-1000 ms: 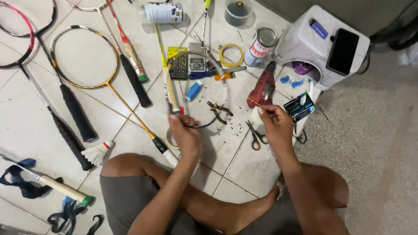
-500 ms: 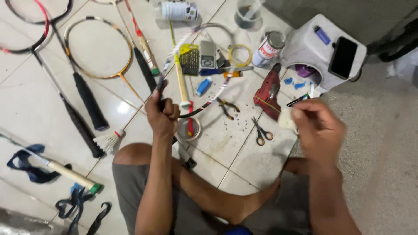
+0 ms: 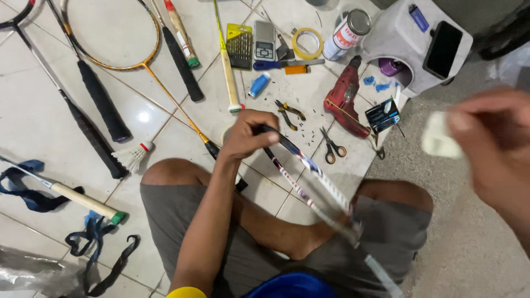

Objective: The person uses pliers to scrape material off the frame of a badminton racket. They then cut a piece of tape and wrap it around the racket frame.

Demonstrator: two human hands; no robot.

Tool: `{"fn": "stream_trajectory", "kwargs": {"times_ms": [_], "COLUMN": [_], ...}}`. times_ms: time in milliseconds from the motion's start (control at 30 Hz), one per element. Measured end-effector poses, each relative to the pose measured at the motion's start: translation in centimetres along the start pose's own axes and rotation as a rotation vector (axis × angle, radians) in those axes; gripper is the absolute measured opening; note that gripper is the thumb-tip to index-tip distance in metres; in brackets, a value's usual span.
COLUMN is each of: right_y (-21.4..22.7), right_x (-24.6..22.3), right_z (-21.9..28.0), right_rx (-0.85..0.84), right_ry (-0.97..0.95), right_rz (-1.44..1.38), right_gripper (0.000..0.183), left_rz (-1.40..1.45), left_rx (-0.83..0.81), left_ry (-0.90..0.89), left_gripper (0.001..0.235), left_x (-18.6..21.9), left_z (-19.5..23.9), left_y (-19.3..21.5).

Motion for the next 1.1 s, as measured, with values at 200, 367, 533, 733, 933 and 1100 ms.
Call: {"fn": "stream_trajectory", "kwargs": {"times_ms": [200, 367, 533, 733, 933, 1100], "right_y": [-7.6, -11.1, -13.0, -14.0, -14.2, -13.1], "right_x": [6.6, 12.9, 16.3, 17.5, 18.1, 18.9], "right_z": [-0.1, 1.4, 4.6, 9.0, 10.5, 11.2], "right_rx": [-0.148, 0.021, 0.122, 0.147, 0.185, 0.261], "right_ry": [-0.459, -0.227, -0.295, -0.301, -0.373, -0.504], "right_rz": [-0.072, -0.656, -1.073, -1.158, -1.051, -0.933], "right_gripper": [0.017, 0.015, 0.015, 0.013, 0.018, 0.028], "left_rz": [0.225, 0.529, 0.699, 0.723, 0.386, -0.075], "left_rx": [-0.128, 0.057, 0.144, 0.138, 0.075, 0.068], "left_ry": [-0.001, 0.014, -0.012, 0.007, 0.191, 0.601], "left_gripper": [0.040, 0.031, 0.040, 0.043, 0.049, 0.039], "left_x": [0.3, -2.3, -3.1, -2.3, 0.3, 1.4], "left_z": [-1.3, -1.2, -1.1, -0.8, 0.1, 0.8], "left_y": [-5.5, -8.4, -9.2, -8.3, -7.1, -5.0]}}
Point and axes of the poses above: each hand's wrist, its own z-axis away from the middle knuckle, its own y-axis out of the back of the hand, x = y × z, the point moved 7 cm from there along -z, towards the middle knuckle, and after that the axes turned 14 degrees about -z, right-handed, at the moved point
